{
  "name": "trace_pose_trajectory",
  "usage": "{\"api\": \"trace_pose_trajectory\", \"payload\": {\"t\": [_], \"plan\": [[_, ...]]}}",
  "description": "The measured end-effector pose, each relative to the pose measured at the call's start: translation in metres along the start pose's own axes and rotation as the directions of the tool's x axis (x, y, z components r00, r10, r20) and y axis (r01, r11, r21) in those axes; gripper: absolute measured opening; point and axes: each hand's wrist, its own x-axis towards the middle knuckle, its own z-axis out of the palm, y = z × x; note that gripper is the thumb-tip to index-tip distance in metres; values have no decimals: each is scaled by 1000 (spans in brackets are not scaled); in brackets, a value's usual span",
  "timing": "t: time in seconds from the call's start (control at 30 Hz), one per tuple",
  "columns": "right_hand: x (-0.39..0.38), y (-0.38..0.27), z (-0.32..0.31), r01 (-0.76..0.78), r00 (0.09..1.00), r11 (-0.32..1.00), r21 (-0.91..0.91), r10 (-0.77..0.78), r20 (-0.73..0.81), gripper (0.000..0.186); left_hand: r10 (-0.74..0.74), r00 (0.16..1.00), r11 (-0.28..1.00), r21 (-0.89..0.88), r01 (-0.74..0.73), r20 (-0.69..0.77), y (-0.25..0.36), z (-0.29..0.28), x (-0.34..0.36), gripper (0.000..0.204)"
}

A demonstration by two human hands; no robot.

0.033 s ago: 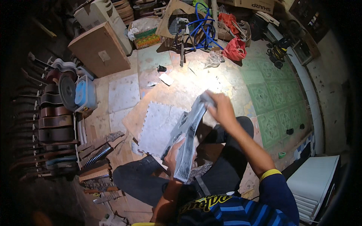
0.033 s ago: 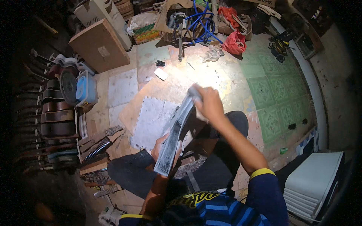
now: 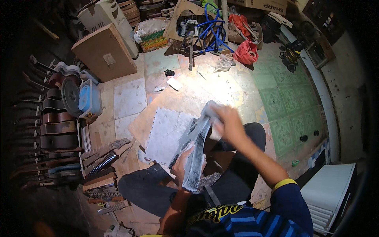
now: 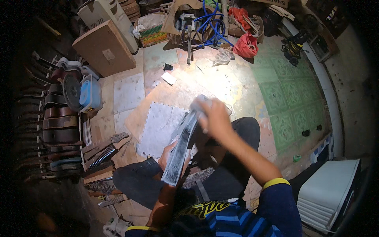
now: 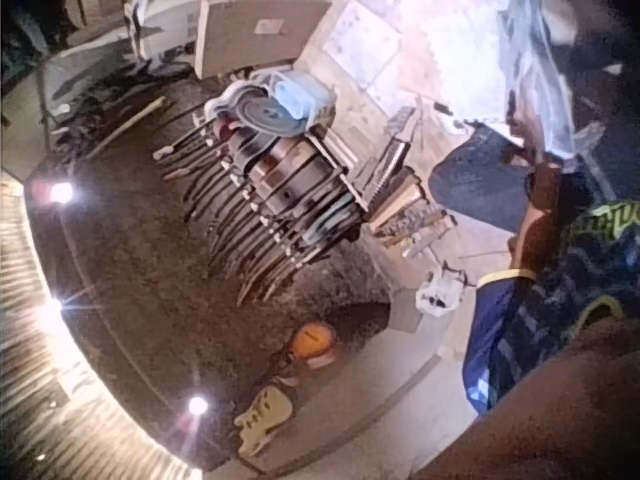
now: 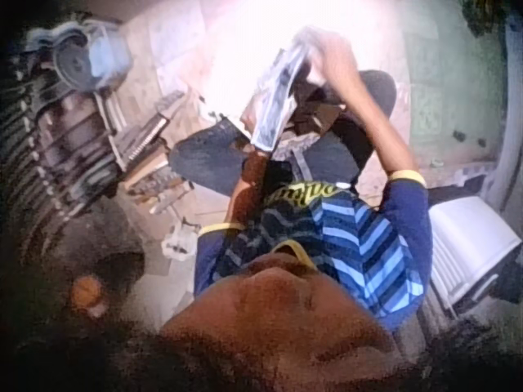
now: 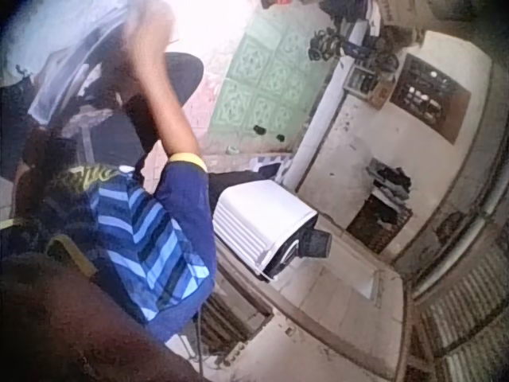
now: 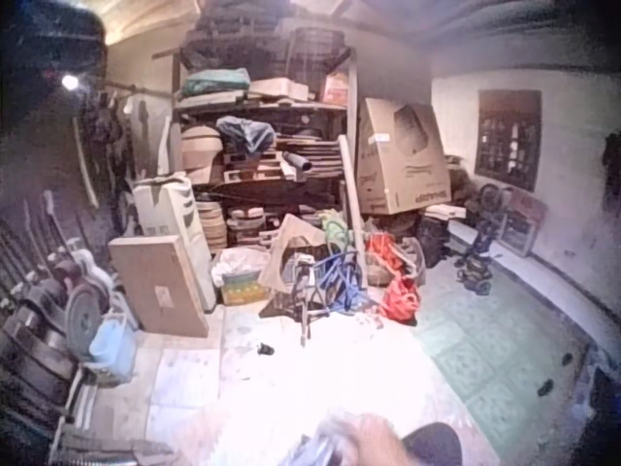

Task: The person sands the surface and edges of a guitar body using a piece of sandpaper held by hand.

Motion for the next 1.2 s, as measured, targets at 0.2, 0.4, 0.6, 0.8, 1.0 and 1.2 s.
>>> {"api": "trace_pose_trajectory", "payload": {"t": [0.2, 0.4, 0.6, 0.8, 1.0, 1.2], "plan": [[-2, 25, 15, -207, 965, 957, 204, 234, -117, 48, -70, 994, 996, -58, 65, -86, -2, 9, 0, 51], [-4, 27, 24, -52, 985, 973, 226, 87, -146, 47, -151, 987, 987, -71, 147, -60, -8, 2, 5, 56], [-37, -33, 17, 203, 976, 969, 139, -189, -111, 49, -160, 983, 985, -86, 152, -95, 3, -6, 15, 56], [-34, -50, 12, 101, 994, 965, 243, -89, -62, 46, -294, 949, 953, -116, 281, -114, 3, -10, 17, 57], [-23, -32, 18, 43, 995, 993, 112, -32, -96, 48, -206, 968, 978, -67, 198, -140, 12, -6, 20, 55], [-15, -20, 17, 100, 991, 983, 152, -85, -103, 50, -244, 956, 969, -66, 236, -164, 10, -3, 21, 53]]}}
